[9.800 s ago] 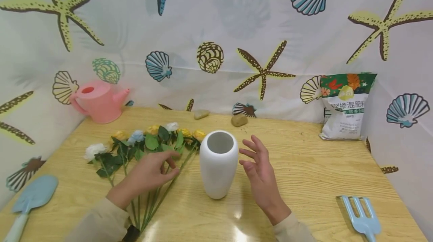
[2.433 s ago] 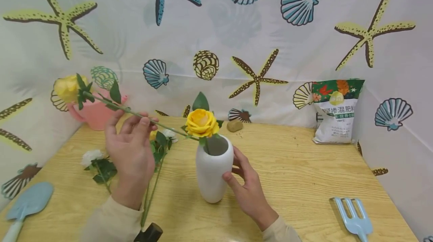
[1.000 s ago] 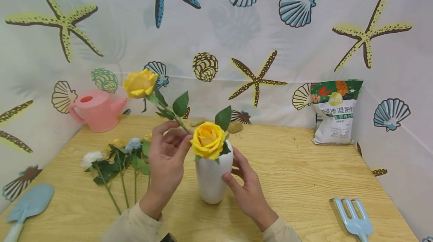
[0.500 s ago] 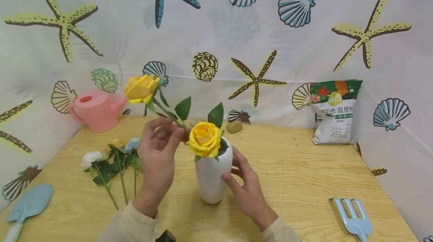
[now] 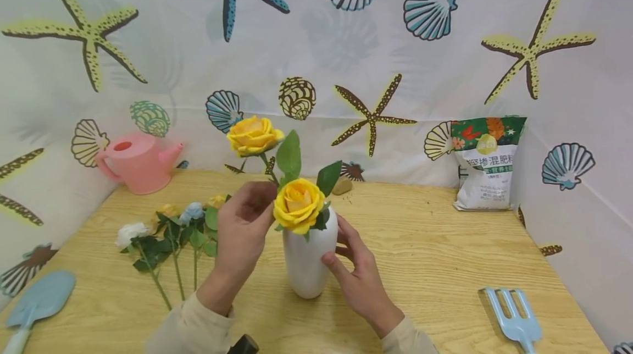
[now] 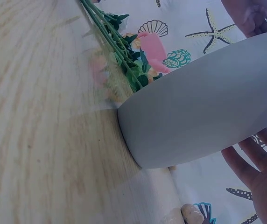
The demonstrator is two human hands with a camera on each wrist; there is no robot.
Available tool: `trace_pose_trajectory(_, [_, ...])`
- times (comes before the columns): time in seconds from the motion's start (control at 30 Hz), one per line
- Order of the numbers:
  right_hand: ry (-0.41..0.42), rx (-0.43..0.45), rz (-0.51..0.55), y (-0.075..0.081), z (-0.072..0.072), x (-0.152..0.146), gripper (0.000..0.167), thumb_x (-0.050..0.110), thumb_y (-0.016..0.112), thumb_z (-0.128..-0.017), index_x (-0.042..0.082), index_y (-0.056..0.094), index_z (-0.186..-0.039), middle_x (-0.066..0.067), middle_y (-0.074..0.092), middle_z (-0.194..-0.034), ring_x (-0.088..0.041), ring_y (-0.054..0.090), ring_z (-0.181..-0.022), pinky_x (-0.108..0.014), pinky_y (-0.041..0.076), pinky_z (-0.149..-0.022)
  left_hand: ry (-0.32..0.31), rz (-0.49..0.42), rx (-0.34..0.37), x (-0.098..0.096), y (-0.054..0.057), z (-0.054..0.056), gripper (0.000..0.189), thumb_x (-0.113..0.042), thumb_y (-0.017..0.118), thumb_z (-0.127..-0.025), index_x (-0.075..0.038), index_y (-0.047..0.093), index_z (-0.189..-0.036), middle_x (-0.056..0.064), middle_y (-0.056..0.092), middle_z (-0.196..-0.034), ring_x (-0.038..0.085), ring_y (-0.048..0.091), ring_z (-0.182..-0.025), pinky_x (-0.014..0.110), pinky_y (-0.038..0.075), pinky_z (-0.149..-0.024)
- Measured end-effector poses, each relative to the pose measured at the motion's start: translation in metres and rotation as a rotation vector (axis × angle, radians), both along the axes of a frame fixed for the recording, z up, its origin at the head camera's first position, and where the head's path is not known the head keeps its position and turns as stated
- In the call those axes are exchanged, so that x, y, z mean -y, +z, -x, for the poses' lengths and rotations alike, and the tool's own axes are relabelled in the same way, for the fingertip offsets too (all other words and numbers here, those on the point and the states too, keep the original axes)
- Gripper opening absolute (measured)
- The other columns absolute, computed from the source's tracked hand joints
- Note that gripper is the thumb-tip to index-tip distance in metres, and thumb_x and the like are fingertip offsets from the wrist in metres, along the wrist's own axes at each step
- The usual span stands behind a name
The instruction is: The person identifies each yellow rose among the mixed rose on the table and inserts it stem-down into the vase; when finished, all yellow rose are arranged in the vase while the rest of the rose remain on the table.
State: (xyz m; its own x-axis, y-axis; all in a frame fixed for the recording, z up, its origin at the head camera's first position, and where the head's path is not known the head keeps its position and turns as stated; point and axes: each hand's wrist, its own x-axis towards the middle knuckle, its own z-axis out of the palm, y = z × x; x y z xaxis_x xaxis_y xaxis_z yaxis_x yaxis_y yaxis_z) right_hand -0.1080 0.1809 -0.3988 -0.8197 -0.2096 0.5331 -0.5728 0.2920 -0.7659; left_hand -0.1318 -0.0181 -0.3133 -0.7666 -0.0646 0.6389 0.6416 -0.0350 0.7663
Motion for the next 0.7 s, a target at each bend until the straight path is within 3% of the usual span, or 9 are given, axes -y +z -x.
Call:
trace_pose_trajectory(0.27, [0.034,-0.024,0.005,-0.0002,0.0006,0.0009,0.060,-0.002,0.055,-0.100,0.009,0.034,-0.156,0.016,0.043,-0.153,0.001,0.051,-0.132,-0.027,0.054,-0.098,0.000,0.049,0.127,0.0026,0.0038,-0.0026,0.019,0.004,0.072,-0.089,0.006,0.067,-0.107,0.020,0.069,-0.094,0.010,0.059,-0.080,0.022,0.052,-0.078])
trace_pose_trajectory(0.7, [0.026,-0.016,-0.002,-0.0003,-0.0002,0.0015,0.061,-0.003,0.055,-0.100,0.008,0.033,-0.156,0.020,0.041,-0.153,0.004,0.049,-0.132,-0.024,0.053,-0.099,0.009,0.085,0.145,0.0077,-0.0026,0.0001,0.015,0.000,0.076,-0.088,0.003,0.069,-0.101,0.017,0.069,-0.094,0.012,0.062,-0.084,0.024,0.055,-0.082])
